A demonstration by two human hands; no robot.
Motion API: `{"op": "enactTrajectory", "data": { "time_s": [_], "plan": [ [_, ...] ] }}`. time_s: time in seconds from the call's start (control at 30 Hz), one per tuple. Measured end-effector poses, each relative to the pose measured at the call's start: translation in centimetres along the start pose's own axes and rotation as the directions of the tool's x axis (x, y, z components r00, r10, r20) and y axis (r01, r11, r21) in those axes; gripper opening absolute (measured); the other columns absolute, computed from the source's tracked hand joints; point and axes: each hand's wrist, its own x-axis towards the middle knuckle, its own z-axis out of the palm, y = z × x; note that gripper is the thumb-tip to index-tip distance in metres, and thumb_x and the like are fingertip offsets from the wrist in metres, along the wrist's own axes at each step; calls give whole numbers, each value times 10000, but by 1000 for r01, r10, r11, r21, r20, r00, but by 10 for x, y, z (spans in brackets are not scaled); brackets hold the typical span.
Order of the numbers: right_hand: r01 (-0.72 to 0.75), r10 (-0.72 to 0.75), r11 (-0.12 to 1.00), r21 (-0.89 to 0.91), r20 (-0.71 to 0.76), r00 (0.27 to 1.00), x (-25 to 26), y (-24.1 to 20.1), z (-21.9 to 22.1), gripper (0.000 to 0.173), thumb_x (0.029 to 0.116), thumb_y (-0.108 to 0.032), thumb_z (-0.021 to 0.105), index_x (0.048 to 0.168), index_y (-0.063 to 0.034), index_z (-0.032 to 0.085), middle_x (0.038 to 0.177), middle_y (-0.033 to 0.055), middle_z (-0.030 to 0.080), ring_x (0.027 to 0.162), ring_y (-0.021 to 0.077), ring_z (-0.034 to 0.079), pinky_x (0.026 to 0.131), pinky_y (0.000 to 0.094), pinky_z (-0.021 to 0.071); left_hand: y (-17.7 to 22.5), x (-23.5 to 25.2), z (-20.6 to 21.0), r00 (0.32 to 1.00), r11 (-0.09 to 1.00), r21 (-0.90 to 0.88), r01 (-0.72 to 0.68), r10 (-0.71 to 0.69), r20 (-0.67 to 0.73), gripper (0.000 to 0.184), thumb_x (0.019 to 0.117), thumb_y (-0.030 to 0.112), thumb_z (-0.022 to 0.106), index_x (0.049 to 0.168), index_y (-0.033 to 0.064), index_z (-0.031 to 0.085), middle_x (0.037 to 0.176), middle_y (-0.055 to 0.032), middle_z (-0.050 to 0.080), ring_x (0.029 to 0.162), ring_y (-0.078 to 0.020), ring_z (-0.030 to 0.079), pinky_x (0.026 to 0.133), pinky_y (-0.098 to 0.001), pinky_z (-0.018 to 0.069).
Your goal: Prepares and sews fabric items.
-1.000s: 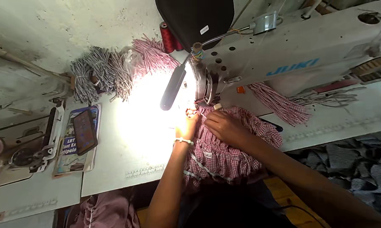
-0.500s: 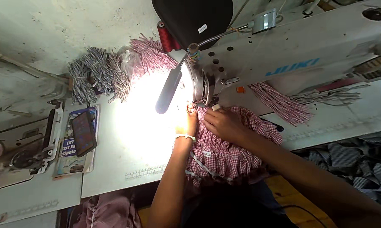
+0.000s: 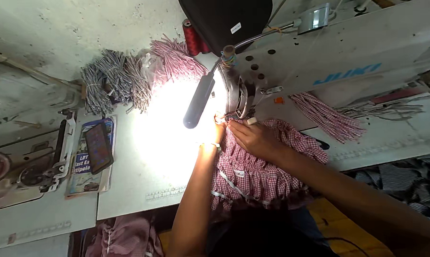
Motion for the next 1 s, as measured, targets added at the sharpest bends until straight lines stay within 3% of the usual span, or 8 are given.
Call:
{"op": "enactTrajectory", "data": {
  "time_s": [0.13, 0.33, 0.47, 0.6, 0.77, 0.83, 0.9, 1.0],
  "plan": [
    [-20, 18, 999, 25, 59, 998, 4, 4, -3, 293, 1008, -152, 496, 1042, -19, 754, 1262, 142, 714, 1045, 361, 710, 757, 470, 589, 3, -11, -2, 999, 1000, -17, 20, -20, -37, 177, 938, 67, 705, 1086, -3, 638, 974, -174, 661, 865, -260, 622, 765, -453, 498],
    [-46, 44, 999, 17, 82, 996, 3, 6, -1, 290, 1008, -167, 505, 1068, -30, 753, 1264, 128, 719, 1086, 361, 703, 815, 489, 583, 2, 5, -14, 973, 965, -163, 203, -180, 146, 337, 964, 94, 685, 1254, -25, 560, 913, -88, 621, 712, -88, 583, 688, -257, 515],
    [-60, 59, 998, 14, 84, 995, 4, 7, -1, 281, 1002, -163, 518, 1086, -31, 752, 1269, 121, 718, 1057, 344, 710, 816, 481, 583, -42, 28, 10, 994, 954, -296, -58, 81, 67, 178, 931, 66, 685, 1058, -46, 627, 783, -68, 597, 635, -75, 540, 600, -243, 469],
    [-80, 80, 997, -4, 97, 992, 6, 6, 1, 306, 1010, -172, 515, 1153, -31, 746, 1286, 132, 710, 1069, 350, 707, 837, 489, 571, 0, 9, -12, 985, 976, -147, 160, -149, 83, 221, 941, 73, 699, 1132, -9, 624, 846, -60, 630, 685, -76, 589, 678, -249, 516],
    [-84, 81, 996, 23, 129, 988, 10, 7, -1, 321, 1018, -161, 509, 1196, -16, 733, 1266, 141, 716, 1106, 357, 700, 882, 496, 566, -1, 11, -7, 991, 978, -160, 132, -129, 30, 310, 974, 84, 662, 1249, -21, 565, 922, -89, 617, 729, -87, 583, 696, -254, 513],
    [-115, 105, 989, 92, 100, 989, 9, 10, -17, 315, 1025, -172, 521, 1203, -35, 743, 1247, 135, 723, 1132, 341, 690, 930, 490, 553, -3, 4, -3, 998, 996, -75, 51, -53, -31, 328, 997, 142, 649, 1277, -18, 587, 1065, -188, 671, 931, -239, 652, 852, -424, 530],
    [-181, 191, 976, 120, -73, 979, -5, 19, -52, 256, 1020, -151, 553, 1103, -17, 755, 1200, 157, 723, 1135, 346, 669, 954, 497, 536, -12, -10, 5, 983, 985, 107, -134, 146, -114, 242, 1036, 186, 588, 1173, -8, 630, 1034, -233, 688, 943, -372, 680, 817, -563, 531],
    [-545, 507, 838, -29, -325, 798, -65, 56, -119, 324, 1071, -155, 499, 1254, 42, 681, 1325, 237, 658, 1242, 387, 627, 1056, 522, 501, -28, -25, 17, 904, 862, 369, -347, 412, -111, 253, 1020, 180, 604, 1168, 2, 707, 1232, -166, 682, 1111, -308, 680, 952, -492, 551]
  ]
}}
